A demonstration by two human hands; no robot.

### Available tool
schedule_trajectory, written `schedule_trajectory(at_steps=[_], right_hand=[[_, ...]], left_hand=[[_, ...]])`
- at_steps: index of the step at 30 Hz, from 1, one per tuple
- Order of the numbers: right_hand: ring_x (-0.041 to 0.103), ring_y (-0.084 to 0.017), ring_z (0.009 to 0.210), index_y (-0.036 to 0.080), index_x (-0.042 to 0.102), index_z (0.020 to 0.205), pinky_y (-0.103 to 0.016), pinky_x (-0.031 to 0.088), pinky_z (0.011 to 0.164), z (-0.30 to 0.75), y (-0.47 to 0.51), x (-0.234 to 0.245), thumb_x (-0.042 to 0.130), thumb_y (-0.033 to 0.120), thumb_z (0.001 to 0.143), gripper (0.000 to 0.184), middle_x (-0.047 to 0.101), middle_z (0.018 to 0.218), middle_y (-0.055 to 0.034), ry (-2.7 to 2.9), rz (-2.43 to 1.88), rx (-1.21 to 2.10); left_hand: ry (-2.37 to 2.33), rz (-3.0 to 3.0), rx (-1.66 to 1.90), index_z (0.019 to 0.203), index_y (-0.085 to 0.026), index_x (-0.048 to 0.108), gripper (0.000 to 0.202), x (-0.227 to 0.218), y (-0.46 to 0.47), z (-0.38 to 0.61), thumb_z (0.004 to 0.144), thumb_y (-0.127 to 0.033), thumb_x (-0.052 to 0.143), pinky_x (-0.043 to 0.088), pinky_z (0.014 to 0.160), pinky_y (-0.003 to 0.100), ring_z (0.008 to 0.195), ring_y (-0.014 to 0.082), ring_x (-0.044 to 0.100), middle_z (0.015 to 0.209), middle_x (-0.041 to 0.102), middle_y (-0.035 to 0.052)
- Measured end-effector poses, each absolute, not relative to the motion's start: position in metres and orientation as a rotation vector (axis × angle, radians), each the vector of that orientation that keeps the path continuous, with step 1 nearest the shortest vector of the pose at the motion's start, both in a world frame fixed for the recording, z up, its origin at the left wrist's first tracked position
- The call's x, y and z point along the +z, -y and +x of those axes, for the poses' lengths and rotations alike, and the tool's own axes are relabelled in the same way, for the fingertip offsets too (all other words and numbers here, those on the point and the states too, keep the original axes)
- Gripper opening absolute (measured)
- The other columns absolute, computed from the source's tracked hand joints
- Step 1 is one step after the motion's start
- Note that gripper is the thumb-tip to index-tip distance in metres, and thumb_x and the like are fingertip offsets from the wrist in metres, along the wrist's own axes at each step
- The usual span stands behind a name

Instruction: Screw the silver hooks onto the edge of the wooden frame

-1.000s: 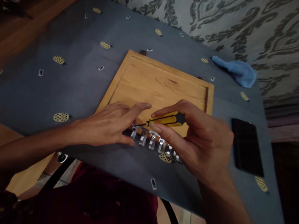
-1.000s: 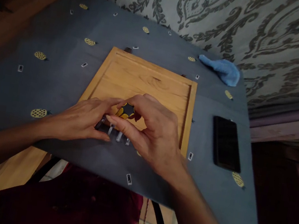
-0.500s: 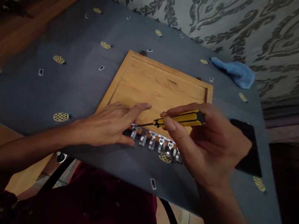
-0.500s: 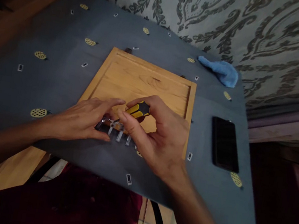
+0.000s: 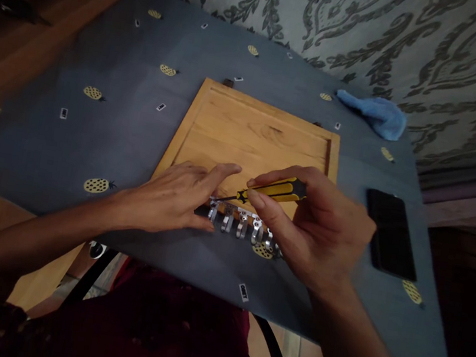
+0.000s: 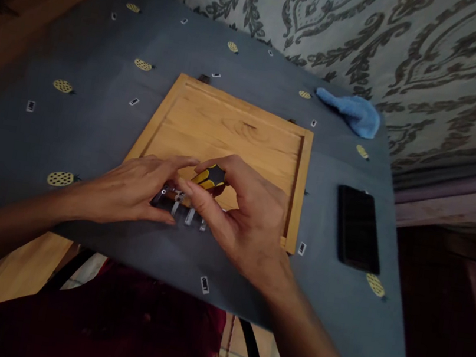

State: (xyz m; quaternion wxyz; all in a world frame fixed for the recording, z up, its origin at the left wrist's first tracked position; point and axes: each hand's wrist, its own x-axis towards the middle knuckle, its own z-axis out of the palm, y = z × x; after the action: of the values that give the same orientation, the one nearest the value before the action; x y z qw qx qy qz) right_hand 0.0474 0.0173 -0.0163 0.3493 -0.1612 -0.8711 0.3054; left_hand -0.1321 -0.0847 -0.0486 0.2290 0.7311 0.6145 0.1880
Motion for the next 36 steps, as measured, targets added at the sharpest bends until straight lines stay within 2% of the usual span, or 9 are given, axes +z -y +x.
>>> schedule_trajectory(at_steps=[3, 7, 10, 14, 19, 25, 29, 36], right_hand=[[0.066, -0.012, 0.075, 0.024, 0.066, 0.097, -0.025, 0.053, 0.067, 0.049, -0.02, -0.011, 0.07, 0.025, 0.087, 0.011, 0.07, 0.086, 0.0027, 2.315, -0.362, 0.893], [0.068, -0.018, 0.094, 0.028, 0.065, 0.111, -0.031, 0.055, 0.079, 0.052, -0.024, 0.001, 0.063, 0.026, 0.091, 0.02, 0.071, 0.102, -0.0001, 2.434, -0.279, 1.098], [0.068, -0.019, 0.097, 0.03, 0.065, 0.113, -0.032, 0.055, 0.08, 0.054, -0.025, 0.004, 0.063, 0.024, 0.091, 0.023, 0.072, 0.104, 0.0001, 2.465, -0.286, 1.125], [0.068, -0.016, 0.09, 0.028, 0.065, 0.111, -0.029, 0.053, 0.074, 0.055, -0.027, -0.004, 0.066, 0.024, 0.089, 0.022, 0.072, 0.1, 0.0012, 2.419, -0.306, 1.077], [0.066, -0.014, 0.079, 0.025, 0.063, 0.099, -0.027, 0.052, 0.068, 0.053, -0.025, -0.014, 0.07, 0.026, 0.087, 0.015, 0.07, 0.091, 0.0022, 2.33, -0.399, 0.952], [0.065, -0.013, 0.066, 0.027, 0.059, 0.093, -0.025, 0.051, 0.056, 0.05, -0.021, -0.014, 0.073, 0.029, 0.083, 0.018, 0.066, 0.075, 0.0049, 2.331, -0.39, 0.646], [0.062, -0.013, 0.059, 0.028, 0.056, 0.089, -0.026, 0.047, 0.048, 0.048, -0.019, -0.012, 0.073, 0.032, 0.083, 0.019, 0.063, 0.068, 0.0056, 2.333, -0.421, 0.562], [0.056, -0.011, 0.051, 0.028, 0.052, 0.084, -0.025, 0.046, 0.047, 0.043, -0.018, -0.01, 0.073, 0.026, 0.083, 0.022, 0.058, 0.062, 0.0068, 2.325, -0.355, 0.487]], left_hand=[[-1.697, 2.025, 0.527, 0.146, -0.02, 0.022, 0.087, -0.051, 0.085, -0.133, 0.079, -0.04, 0.075, 0.046, 0.089, 0.034, 0.108, 0.0257, 0.063, 0.112, 0.066, 0.0089], [-1.702, 2.046, 0.563, 0.145, -0.022, 0.023, 0.085, -0.053, 0.085, -0.133, 0.08, -0.042, 0.073, 0.046, 0.088, 0.034, 0.109, 0.0255, 0.062, 0.114, 0.066, 0.0081], [-1.702, 2.037, 0.55, 0.146, -0.022, 0.021, 0.085, -0.053, 0.085, -0.133, 0.081, -0.042, 0.072, 0.046, 0.089, 0.034, 0.108, 0.0247, 0.062, 0.111, 0.067, 0.0071], [-1.707, 2.043, 0.535, 0.147, -0.021, 0.02, 0.089, -0.052, 0.085, -0.133, 0.08, -0.042, 0.073, 0.046, 0.09, 0.036, 0.11, 0.0265, 0.062, 0.107, 0.067, 0.0076], [-1.676, 1.997, 0.534, 0.148, -0.022, 0.018, 0.09, -0.051, 0.085, -0.133, 0.08, -0.04, 0.074, 0.045, 0.091, 0.035, 0.109, 0.0251, 0.061, 0.109, 0.067, 0.0065], [-1.681, 2.032, 0.567, 0.146, -0.022, 0.021, 0.083, -0.053, 0.085, -0.133, 0.082, -0.04, 0.071, 0.045, 0.088, 0.034, 0.108, 0.0253, 0.062, 0.109, 0.067, 0.0075], [-1.695, 2.028, 0.544, 0.145, -0.022, 0.022, 0.082, -0.052, 0.085, -0.133, 0.082, -0.041, 0.071, 0.045, 0.087, 0.034, 0.107, 0.0256, 0.062, 0.108, 0.066, 0.0076], [-1.688, 2.021, 0.547, 0.144, -0.022, 0.023, 0.081, -0.05, 0.086, -0.132, 0.082, -0.039, 0.072, 0.045, 0.086, 0.034, 0.105, 0.0252, 0.062, 0.107, 0.066, 0.0074]])
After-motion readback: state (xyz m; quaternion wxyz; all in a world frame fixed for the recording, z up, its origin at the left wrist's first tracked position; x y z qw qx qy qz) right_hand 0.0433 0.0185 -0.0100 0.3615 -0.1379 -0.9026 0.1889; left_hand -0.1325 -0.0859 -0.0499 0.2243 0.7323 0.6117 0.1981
